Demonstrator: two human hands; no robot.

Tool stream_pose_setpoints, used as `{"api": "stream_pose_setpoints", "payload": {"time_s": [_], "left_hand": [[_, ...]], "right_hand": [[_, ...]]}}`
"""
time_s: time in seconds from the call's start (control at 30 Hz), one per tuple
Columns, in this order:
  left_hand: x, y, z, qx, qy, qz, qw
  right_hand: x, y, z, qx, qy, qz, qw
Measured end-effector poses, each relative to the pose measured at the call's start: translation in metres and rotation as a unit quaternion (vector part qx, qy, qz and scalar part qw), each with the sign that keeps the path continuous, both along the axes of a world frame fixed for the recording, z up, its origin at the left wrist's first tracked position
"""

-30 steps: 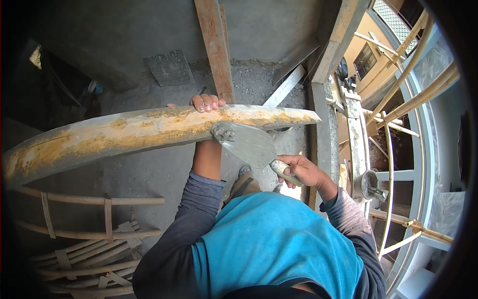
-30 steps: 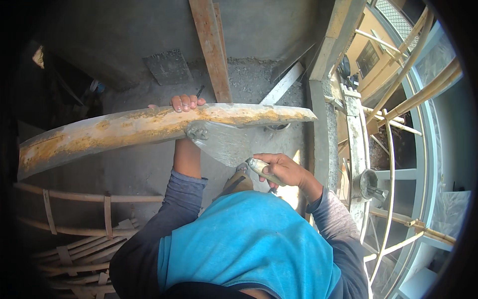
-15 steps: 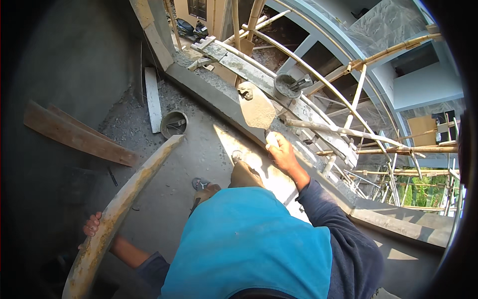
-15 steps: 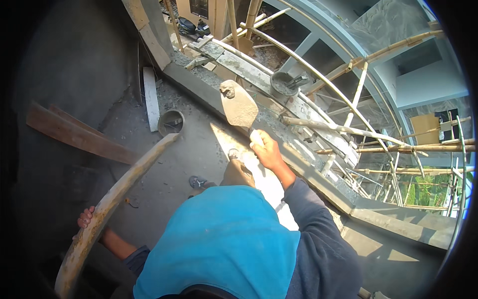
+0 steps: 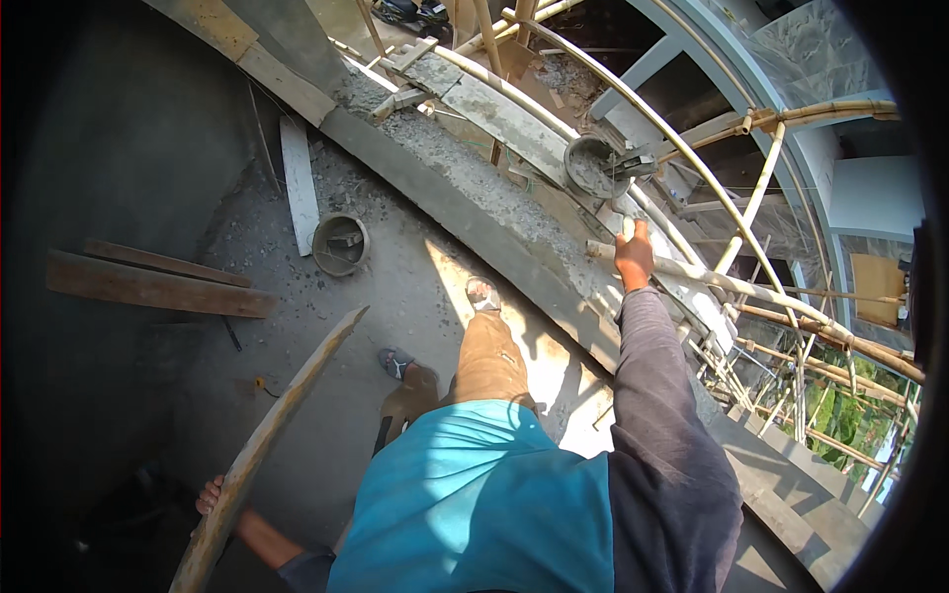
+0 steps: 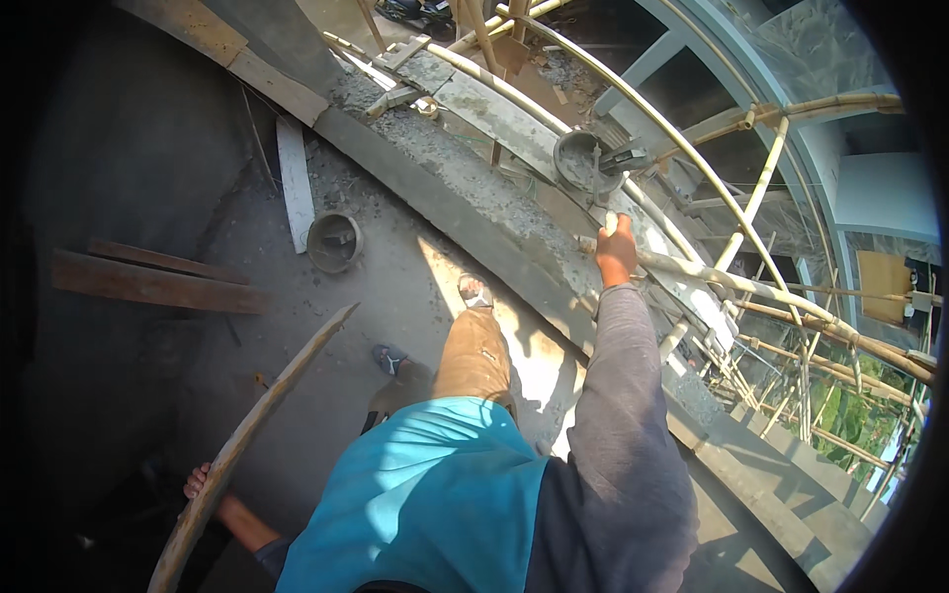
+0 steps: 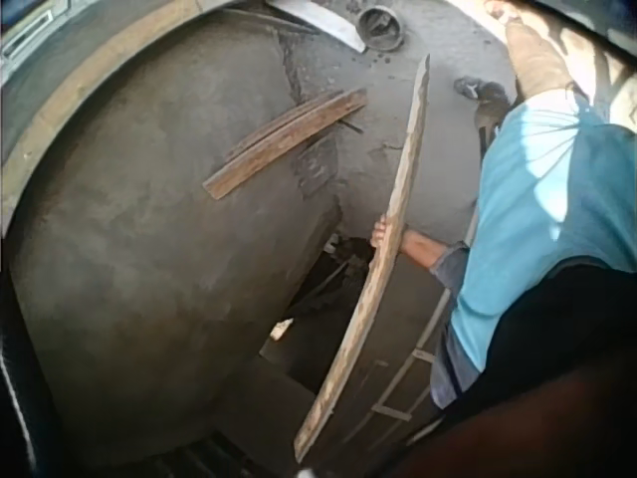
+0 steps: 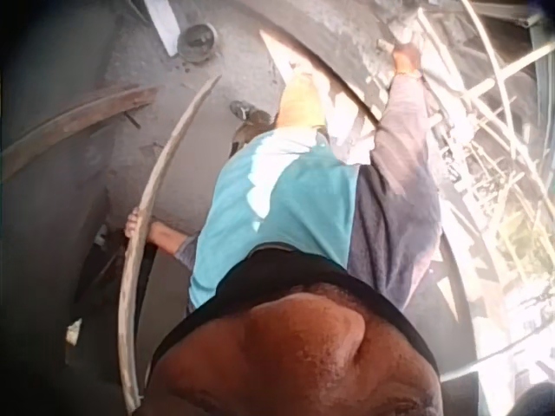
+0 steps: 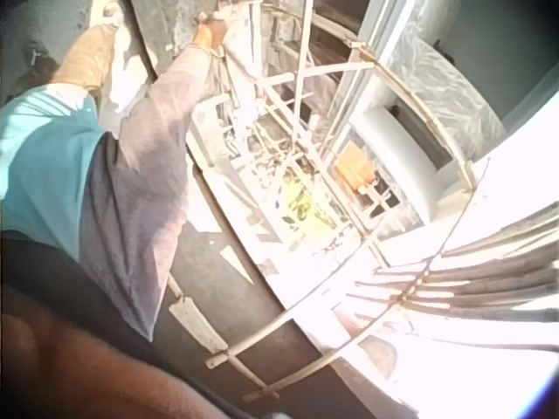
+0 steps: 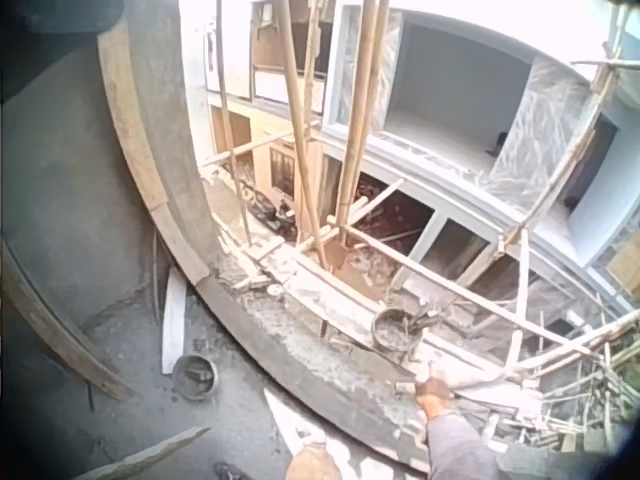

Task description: Using a wooden board and a trowel to shape and smooth wet concrete on a curved architectural ledge.

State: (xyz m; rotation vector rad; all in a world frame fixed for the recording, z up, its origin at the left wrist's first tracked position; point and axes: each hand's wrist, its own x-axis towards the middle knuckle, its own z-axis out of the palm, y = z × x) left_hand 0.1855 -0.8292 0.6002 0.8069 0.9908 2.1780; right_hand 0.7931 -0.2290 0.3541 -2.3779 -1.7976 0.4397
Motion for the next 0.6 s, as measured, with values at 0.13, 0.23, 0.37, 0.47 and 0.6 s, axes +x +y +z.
{"api": "stream_pose_setpoints", "payload": {"time_s": [0.13,0.23,0.37,0.47,0.6], "left_hand": [[0.019,0.009,-0.001,-0.072,-0.016,0.108,0.991],[0.032,0.026,0.005,-0.109,-0.049,0.150,0.981],[0.051,0.064,0.011,-0.140,-0.043,0.136,0.980],[0.064,0.087,0.015,-0.139,-0.036,0.155,0.977],[0.086,0.104,0.025,-0.136,-0.015,0.200,0.970]], "right_hand": [[0.017,0.058,-0.037,-0.122,-0.030,-0.010,0.992],[0.023,0.091,-0.063,-0.180,-0.054,-0.016,0.982],[0.038,0.106,-0.110,-0.207,-0.093,0.022,0.974],[0.053,0.110,-0.154,-0.200,-0.083,0.026,0.976],[0.071,0.140,-0.221,-0.222,-0.096,0.106,0.965]]}}
